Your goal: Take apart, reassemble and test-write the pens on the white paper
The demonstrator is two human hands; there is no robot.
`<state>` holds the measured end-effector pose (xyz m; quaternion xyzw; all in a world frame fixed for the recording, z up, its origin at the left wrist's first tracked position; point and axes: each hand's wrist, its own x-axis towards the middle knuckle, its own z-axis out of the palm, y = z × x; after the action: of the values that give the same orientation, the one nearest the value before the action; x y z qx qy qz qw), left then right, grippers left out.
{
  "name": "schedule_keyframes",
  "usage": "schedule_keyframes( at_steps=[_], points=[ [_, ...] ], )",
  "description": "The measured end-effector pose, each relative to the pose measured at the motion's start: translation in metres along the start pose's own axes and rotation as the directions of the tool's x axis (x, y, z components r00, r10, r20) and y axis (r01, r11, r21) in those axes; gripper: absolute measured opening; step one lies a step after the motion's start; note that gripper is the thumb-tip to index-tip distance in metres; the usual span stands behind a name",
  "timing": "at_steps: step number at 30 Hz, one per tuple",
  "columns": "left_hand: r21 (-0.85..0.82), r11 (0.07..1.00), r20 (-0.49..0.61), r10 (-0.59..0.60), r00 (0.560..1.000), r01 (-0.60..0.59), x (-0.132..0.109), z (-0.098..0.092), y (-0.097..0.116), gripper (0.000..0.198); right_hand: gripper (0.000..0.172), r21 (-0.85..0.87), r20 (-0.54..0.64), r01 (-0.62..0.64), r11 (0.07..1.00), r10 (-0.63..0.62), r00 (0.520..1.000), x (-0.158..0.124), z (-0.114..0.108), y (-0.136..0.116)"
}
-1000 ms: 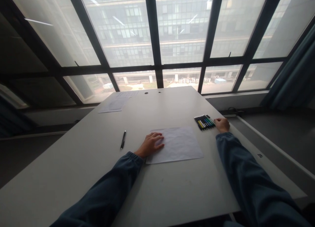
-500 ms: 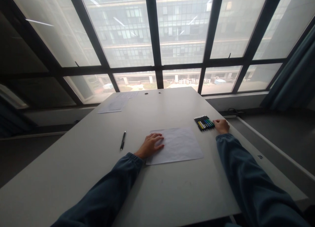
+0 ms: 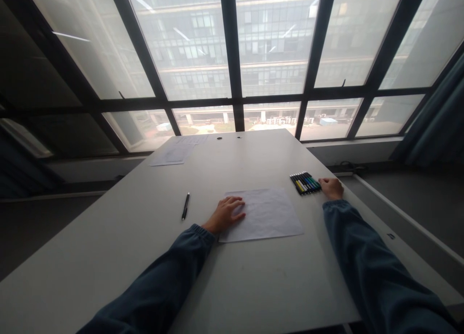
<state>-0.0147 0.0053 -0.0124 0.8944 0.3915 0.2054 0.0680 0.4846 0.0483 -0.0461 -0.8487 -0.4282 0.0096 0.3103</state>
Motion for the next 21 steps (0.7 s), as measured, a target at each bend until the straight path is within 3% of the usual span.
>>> schedule_keyframes(
  at_steps=[6, 12, 17, 21],
  points=[
    [0.018, 1.000, -0.034, -0.013, 0.999, 0.014, 0.001, 0.001, 0.000, 0.039, 0.039, -0.011, 0.023, -0.001, 1.000, 0.001, 1.000, 0.000, -0.001, 0.000],
    [-0.014, 0.999, -0.134, -0.039, 0.990, 0.038, 0.001, -0.001, 0.004, 0.035, 0.042, 0.037, -0.047, 0.010, 0.999, -0.008, 0.999, 0.000, 0.002, 0.004],
    [0.011, 0.996, -0.194, -0.083, 0.977, 0.087, -0.002, -0.006, 0.009, 0.029, 0.044, 0.082, -0.201, 0.046, 0.996, -0.028, 0.979, 0.002, 0.000, 0.001],
    [0.098, 0.980, -0.222, -0.149, 0.964, 0.174, -0.009, -0.022, 0.008, 0.028, 0.042, 0.150, -0.304, 0.191, 0.970, -0.138, 0.943, -0.001, -0.006, -0.021]
  ],
)
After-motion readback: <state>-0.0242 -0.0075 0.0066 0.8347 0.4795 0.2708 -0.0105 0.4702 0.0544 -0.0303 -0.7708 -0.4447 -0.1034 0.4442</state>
